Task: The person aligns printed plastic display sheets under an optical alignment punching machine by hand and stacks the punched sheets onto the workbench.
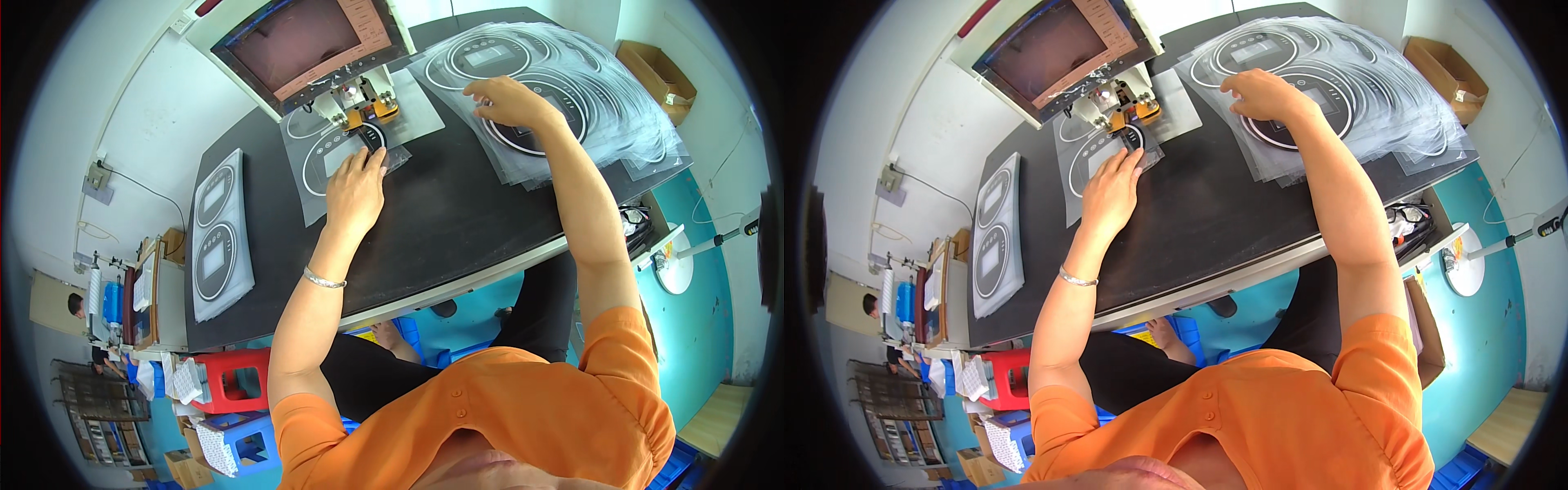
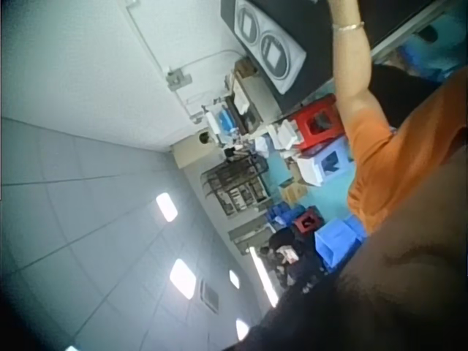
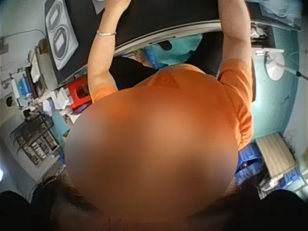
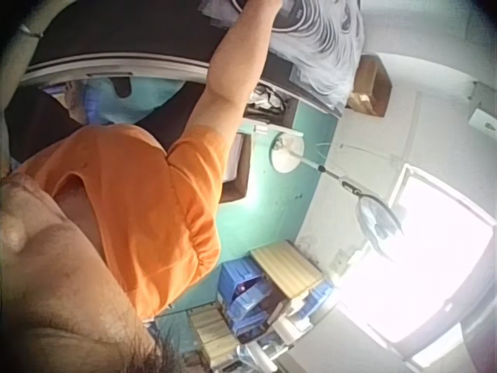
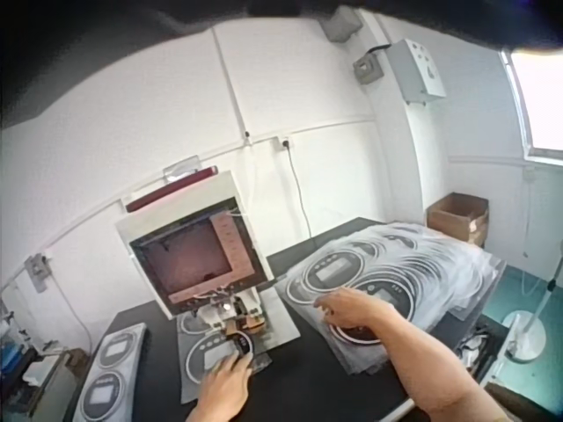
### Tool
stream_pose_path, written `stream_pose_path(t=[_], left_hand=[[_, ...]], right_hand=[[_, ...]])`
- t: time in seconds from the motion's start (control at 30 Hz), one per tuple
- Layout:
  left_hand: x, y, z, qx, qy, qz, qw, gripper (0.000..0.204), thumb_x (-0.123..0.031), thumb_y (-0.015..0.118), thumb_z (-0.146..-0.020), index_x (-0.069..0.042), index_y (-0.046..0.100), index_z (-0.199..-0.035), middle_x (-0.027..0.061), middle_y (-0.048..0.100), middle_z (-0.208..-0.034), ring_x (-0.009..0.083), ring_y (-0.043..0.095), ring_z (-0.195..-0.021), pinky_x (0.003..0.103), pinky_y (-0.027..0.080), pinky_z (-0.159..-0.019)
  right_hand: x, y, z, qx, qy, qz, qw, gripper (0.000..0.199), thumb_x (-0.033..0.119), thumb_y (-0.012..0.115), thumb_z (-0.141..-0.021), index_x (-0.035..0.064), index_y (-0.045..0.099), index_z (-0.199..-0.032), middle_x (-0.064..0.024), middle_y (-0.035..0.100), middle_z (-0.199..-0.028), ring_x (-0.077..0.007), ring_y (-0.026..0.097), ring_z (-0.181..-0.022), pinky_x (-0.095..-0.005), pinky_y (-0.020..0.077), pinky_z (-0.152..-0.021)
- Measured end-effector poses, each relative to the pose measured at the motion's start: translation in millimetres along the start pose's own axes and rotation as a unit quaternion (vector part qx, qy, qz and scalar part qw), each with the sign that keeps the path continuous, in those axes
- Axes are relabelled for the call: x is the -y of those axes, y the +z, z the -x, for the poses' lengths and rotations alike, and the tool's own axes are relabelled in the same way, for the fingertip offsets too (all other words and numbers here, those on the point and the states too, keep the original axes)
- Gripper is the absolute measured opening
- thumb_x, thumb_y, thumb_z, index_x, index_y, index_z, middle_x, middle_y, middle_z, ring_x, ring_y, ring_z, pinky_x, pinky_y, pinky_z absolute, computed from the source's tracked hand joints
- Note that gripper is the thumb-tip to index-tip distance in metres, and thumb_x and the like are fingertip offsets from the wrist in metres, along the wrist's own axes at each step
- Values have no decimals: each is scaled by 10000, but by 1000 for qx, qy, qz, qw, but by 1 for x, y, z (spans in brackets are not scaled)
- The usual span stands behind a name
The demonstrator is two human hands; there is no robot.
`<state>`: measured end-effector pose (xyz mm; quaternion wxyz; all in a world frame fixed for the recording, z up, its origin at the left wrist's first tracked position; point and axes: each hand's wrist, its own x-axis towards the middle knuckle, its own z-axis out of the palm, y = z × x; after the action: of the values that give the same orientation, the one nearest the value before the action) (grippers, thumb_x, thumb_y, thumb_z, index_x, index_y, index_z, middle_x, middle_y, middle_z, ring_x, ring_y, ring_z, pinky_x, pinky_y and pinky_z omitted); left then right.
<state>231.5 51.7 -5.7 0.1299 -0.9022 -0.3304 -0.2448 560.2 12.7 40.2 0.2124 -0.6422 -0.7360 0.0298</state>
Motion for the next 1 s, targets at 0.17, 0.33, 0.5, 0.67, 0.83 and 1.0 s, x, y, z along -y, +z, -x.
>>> stream_pose_path(t=[0.17,0.33,0.5,0.67,0.83,1.0], left_hand=[[6,4,3,31,-33,29,999,373,-232,544,-1009,-95,591,-1353,192,596,-1352,362,549,-1264,477,442,-1046],[11,8,4,57,-51,39,996,409,-268,508,-1029,-102,551,-1401,181,557,-1409,362,495,-1329,484,393,-1093],[8,5,3,46,-63,55,995,409,-264,535,-1016,-93,564,-1386,179,570,-1393,353,508,-1316,479,401,-1089],[5,1,0,6,-51,76,996,360,-216,598,-976,-69,626,-1303,173,622,-1321,340,568,-1241,455,442,-1051],[-4,-10,-2,11,-58,75,995,326,-195,587,-974,-56,635,-1265,174,646,-1276,337,609,-1183,444,493,-992],[-57,-51,16,19,-15,158,987,298,-171,593,-962,-27,657,-1215,195,673,-1214,339,641,-1139,424,521,-960]], right_hand=[[9,1,-2,-13,-27,-23,999,378,158,667,-874,42,632,-1232,-165,708,-1134,-336,657,-1093,-422,510,-957],[10,8,-5,-37,-69,-60,995,377,156,706,-840,46,664,-1198,-149,728,-1089,-337,683,-1033,-413,535,-896],[19,6,-6,-28,-47,-120,991,391,154,706,-852,45,659,-1225,-139,736,-1049,-294,704,-978,-393,551,-839],[37,12,-13,53,38,-293,954,410,171,696,-898,5,635,-1268,-129,731,-999,-185,732,-841,-315,572,-707],[65,13,-7,133,123,-415,891,506,193,638,-974,-45,496,-1398,-150,711,-977,-188,736,-813,-247,582,-640],[67,22,-10,159,164,-464,856,547,222,603,-999,-54,432,-1439,-187,703,-963,-219,742,-783,-258,601,-600]])
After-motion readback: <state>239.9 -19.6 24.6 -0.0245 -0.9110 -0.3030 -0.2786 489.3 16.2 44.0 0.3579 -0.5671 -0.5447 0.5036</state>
